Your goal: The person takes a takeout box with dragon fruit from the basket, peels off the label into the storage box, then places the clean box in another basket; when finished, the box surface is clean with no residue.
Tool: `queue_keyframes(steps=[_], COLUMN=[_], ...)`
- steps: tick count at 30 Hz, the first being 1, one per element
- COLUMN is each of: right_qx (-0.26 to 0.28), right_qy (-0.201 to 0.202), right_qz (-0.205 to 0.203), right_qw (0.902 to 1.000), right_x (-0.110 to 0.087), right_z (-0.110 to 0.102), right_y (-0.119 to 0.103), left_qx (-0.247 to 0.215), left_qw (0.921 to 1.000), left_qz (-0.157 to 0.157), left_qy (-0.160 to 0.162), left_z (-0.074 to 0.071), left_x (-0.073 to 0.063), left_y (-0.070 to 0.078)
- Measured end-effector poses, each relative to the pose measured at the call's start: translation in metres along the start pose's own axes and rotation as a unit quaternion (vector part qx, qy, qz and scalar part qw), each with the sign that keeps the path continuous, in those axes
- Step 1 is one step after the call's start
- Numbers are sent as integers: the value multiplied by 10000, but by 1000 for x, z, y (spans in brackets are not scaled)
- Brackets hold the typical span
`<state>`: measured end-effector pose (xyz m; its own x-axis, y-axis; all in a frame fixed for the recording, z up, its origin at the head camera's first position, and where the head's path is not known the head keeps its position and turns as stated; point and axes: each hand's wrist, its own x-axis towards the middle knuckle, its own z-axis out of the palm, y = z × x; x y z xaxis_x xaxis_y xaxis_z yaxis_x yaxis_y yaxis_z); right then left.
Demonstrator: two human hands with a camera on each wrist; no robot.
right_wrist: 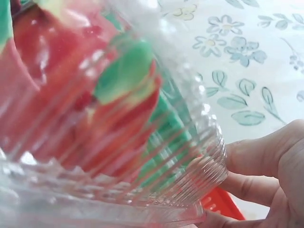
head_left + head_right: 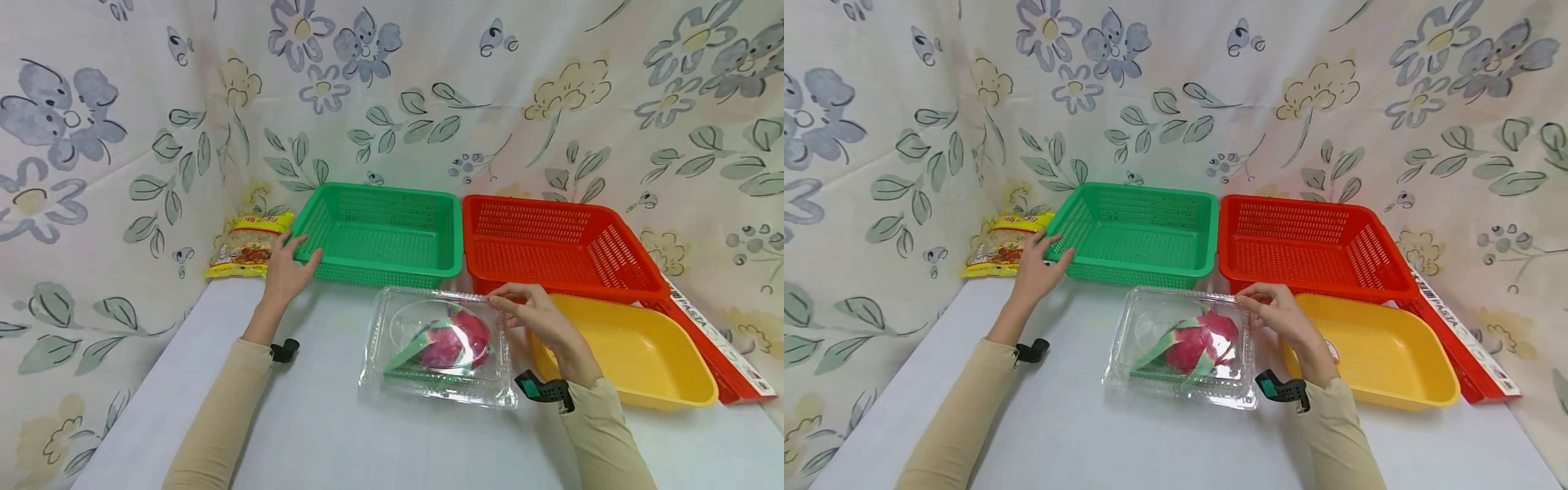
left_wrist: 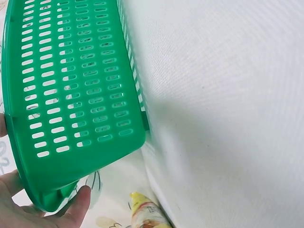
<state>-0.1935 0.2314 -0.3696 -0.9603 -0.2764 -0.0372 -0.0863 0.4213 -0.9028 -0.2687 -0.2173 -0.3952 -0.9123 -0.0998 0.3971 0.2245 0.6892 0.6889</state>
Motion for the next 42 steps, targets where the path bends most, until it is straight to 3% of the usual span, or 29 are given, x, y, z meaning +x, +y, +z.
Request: queue_keyframes(steps=[10, 17, 24, 42], right_qx=[173, 215, 81, 327], right_qy=[197, -279, -617, -189], right_qz=[-31, 209, 165, 212], right_qw=[9997, 9992, 9979, 9991], right_x=[1, 0, 3, 5], right_z=[3, 1, 1, 8], right_y=[-2, 2, 5, 2], left_qx=[116, 78, 85, -29], left_qw=[9998, 9999, 9999, 9999], left_qz=[-55, -14, -1, 16], left_qy=[-120, -151, -146, -126], left_z=[-2, -2, -4, 1], left_x=[-1, 0, 0, 1], left_y=[-1, -2, -2, -8])
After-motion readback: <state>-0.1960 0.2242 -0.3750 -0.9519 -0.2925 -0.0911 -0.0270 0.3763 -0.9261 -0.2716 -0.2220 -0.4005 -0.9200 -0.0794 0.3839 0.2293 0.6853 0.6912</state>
